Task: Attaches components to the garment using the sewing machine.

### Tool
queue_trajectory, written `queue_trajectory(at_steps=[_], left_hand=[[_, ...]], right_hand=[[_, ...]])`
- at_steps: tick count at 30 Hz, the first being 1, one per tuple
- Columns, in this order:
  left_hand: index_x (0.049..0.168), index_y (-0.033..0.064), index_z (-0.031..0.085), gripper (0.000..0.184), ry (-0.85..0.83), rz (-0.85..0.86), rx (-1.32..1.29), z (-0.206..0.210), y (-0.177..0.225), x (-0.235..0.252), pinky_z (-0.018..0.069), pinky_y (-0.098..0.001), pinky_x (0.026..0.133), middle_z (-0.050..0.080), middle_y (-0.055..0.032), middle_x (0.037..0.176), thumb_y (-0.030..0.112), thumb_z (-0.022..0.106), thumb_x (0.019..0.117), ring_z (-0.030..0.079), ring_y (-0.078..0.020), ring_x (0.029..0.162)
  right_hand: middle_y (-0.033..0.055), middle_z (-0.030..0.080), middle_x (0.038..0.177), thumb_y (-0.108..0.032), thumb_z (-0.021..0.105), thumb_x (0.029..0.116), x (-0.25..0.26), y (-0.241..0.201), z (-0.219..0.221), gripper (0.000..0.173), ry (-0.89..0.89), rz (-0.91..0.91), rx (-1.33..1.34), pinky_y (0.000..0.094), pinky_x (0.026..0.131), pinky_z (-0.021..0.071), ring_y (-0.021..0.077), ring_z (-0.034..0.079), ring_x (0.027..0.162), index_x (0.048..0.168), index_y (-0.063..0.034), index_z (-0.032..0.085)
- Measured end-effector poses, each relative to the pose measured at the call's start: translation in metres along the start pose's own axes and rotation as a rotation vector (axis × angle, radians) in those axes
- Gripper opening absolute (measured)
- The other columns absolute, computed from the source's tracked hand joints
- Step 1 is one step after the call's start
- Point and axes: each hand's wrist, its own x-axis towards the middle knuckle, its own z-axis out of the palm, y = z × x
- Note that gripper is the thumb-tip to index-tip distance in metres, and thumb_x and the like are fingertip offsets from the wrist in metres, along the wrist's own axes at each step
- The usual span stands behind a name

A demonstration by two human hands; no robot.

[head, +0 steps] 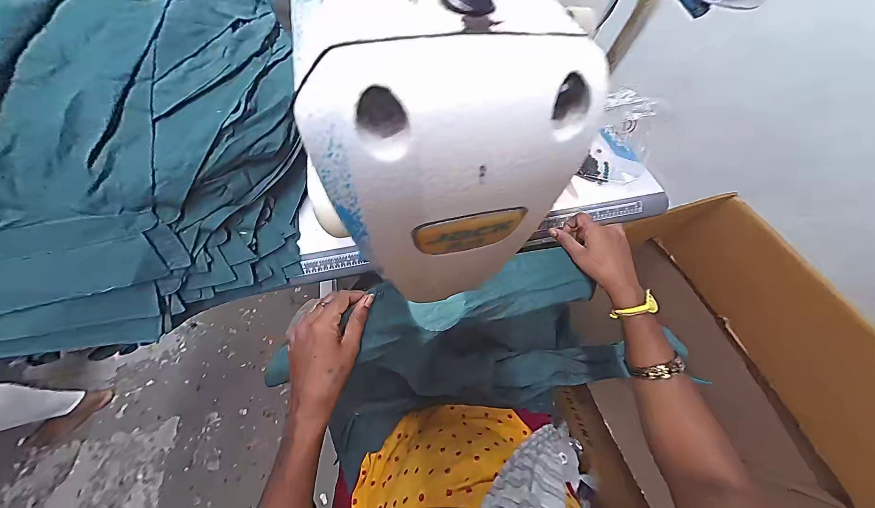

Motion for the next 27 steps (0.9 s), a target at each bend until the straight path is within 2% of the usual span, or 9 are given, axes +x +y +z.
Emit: queue_trajectory(at_steps=[1,4,7,10,14,21,24,25,27], left_hand=[[0.113,0.006,0.073,0.041,-0.044,0.036,-0.047,0.003,0.004,0.002,0.0511,-0.0551,0.088,0.073,-0.0147,0.106,0.037,0.049,0.1041,0.069,-0.0312,0.101],[0.138,-0.0026,0.054,0.053,-0.218,-0.045,-0.36,0.013,0.025,0.01,0.0473,-0.0316,0.105,0.063,-0.0136,0.129,0.038,0.043,0.1054,0.059,-0.0119,0.121],[0.141,-0.0082,0.046,0.053,-0.201,-0.261,-0.489,0.018,0.051,0.015,0.0478,-0.0271,0.098,0.061,-0.0166,0.125,0.027,0.048,0.1015,0.059,-0.0101,0.113],[0.134,-0.0098,0.05,0.05,-0.127,-0.298,-0.496,0.024,0.055,0.015,0.0477,-0.0233,0.093,0.061,-0.014,0.116,0.025,0.051,0.0988,0.059,-0.0065,0.105],[0.132,-0.0098,0.05,0.051,-0.074,-0.285,-0.554,0.028,0.053,0.01,0.0477,-0.0178,0.09,0.061,-0.0096,0.115,0.028,0.052,0.0974,0.058,-0.0013,0.102],[0.137,-0.0118,0.042,0.054,-0.042,-0.323,-0.64,0.032,0.055,0.014,0.0495,-0.0175,0.089,0.06,-0.0119,0.118,0.019,0.056,0.0948,0.06,-0.0013,0.103],[0.121,-0.0122,0.057,0.043,-0.051,-0.246,-0.466,0.031,0.053,0.014,0.0522,-0.0294,0.087,0.066,-0.015,0.105,0.023,0.055,0.096,0.063,-0.0109,0.096],[0.102,-0.0082,0.066,0.034,-0.028,-0.178,-0.37,0.025,0.055,0.009,0.0523,-0.0312,0.075,0.067,-0.0116,0.087,0.024,0.056,0.0965,0.064,-0.0111,0.081],[0.073,0.0027,0.065,0.033,-0.031,0.071,-0.282,0.007,0.066,-0.006,0.0451,-0.0234,0.051,0.056,-0.0019,0.059,0.025,0.059,0.0966,0.054,-0.0053,0.053]], right_hand=[[0.0184,0.066,0.072,-0.032,0.065,0.1006,0.002,-0.001,0.0,0.033,0.034,0.016,-0.033,0.0658,0.083,0.0455,0.0395,0.066,0.072,0.1,0.0007,0.069],[0.02,0.073,0.101,-0.017,0.061,0.102,0.01,-0.036,0.007,0.022,0.162,-0.165,0.012,0.0602,0.089,0.0516,0.0396,0.07,0.098,0.109,-0.0013,0.075],[0.0233,0.068,0.105,-0.011,0.065,0.0988,0.026,-0.07,0.019,0.02,0.204,-0.326,0.023,0.0544,0.081,0.0566,0.0418,0.067,0.099,0.112,0.0002,0.075],[0.0231,0.067,0.104,-0.01,0.07,0.0949,0.036,-0.083,0.033,0.02,0.194,-0.385,-0.015,0.0534,0.078,0.0551,0.0421,0.066,0.098,0.111,-0.0004,0.074],[0.0216,0.068,0.094,-0.01,0.07,0.0924,0.035,-0.078,0.039,0.012,0.288,-0.435,0.029,0.0516,0.073,0.0559,0.0405,0.068,0.089,0.095,0.0018,0.074],[0.0114,0.072,0.095,-0.003,0.067,0.0951,0.021,-0.083,0.008,0.015,0.101,-0.102,0.52,0.0381,0.076,0.0565,0.0169,0.068,0.081,0.108,-0.0012,0.072],[0.0065,0.072,0.089,-0.007,0.07,0.0945,0.016,-0.099,-0.003,0.01,0.058,-0.121,0.539,0.0309,0.073,0.0557,0.0099,0.066,0.076,0.103,-0.0017,0.071],[0.0077,0.07,0.084,-0.009,0.071,0.0927,0.01,-0.11,-0.005,0.009,0.111,-0.202,0.482,0.0339,0.069,0.0537,0.0129,0.065,0.073,0.096,-0.0001,0.071],[0.0099,0.069,0.077,-0.016,0.069,0.0915,-0.004,-0.129,-0.002,0.017,0.3,-0.499,0.335,0.0363,0.062,0.0551,0.0197,0.068,0.07,0.085,-0.001,0.07]])
